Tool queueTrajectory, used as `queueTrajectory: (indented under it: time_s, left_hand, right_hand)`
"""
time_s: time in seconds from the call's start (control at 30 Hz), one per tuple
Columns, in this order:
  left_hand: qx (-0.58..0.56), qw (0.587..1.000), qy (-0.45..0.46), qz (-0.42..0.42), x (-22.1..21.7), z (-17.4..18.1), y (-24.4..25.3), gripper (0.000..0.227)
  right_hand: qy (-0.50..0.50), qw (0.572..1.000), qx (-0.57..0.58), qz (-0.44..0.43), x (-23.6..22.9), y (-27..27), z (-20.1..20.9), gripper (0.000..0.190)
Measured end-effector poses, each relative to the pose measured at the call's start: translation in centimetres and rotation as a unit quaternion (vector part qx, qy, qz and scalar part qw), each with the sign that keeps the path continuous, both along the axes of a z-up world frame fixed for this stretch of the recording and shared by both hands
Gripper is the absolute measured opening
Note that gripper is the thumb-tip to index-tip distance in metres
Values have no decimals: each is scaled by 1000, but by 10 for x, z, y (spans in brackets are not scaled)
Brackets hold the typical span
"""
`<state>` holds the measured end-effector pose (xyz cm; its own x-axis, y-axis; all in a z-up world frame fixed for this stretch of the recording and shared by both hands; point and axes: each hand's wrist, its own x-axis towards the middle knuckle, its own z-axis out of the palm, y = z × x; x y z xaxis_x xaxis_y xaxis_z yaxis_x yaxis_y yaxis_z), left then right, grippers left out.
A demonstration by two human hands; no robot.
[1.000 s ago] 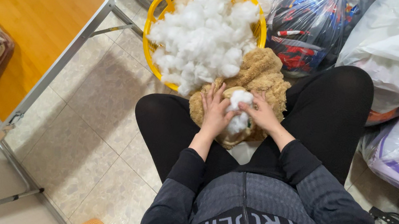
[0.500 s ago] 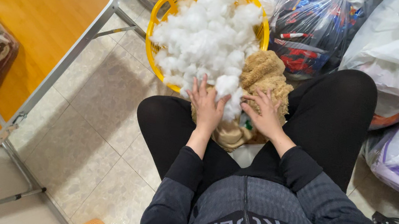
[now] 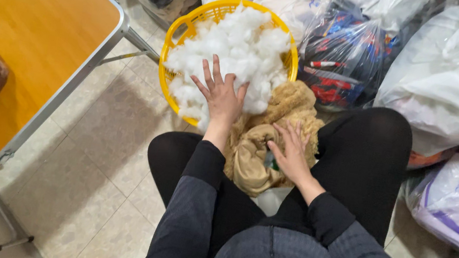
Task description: The person sits on the floor and repeatedly takes handfuls of white stuffing from a yellow basket, then inserts and compresses the stuffing into a tan plush toy held on their lap. The person continues this process throughout the clip.
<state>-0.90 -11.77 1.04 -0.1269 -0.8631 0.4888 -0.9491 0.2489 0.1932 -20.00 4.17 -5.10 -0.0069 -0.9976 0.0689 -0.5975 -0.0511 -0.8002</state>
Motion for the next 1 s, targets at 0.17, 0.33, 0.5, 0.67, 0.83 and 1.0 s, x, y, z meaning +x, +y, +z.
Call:
queueTrajectory:
  time_s: [0.17, 0.33, 0.5, 0.67, 0.83, 1.0]
  left_hand:
    - [74, 992, -99, -2, 4, -43, -30, 28]
    - [52, 965, -257, 23, 33, -100, -39, 15]
    - [144, 979, -118, 79, 68, -115, -37, 34]
    - [242, 967, -55, 60, 70, -87, -33, 49]
    - [212, 976, 51, 24, 49, -61, -21, 56]
    - [145, 983, 104, -42, 24, -47, 21, 55]
  right_hand:
    - [9, 999, 38, 11, 1, -3, -9, 53]
    - [14, 994, 105, 23, 2, -5, -10, 52]
    - [10, 994, 110, 16, 1, -6, -13, 50]
    - [19, 996, 91, 15, 4, -7, -26, 51]
    - [57, 994, 96, 11, 0, -4, -42, 49]
    - [72, 994, 78, -7, -9, -7, -45, 40]
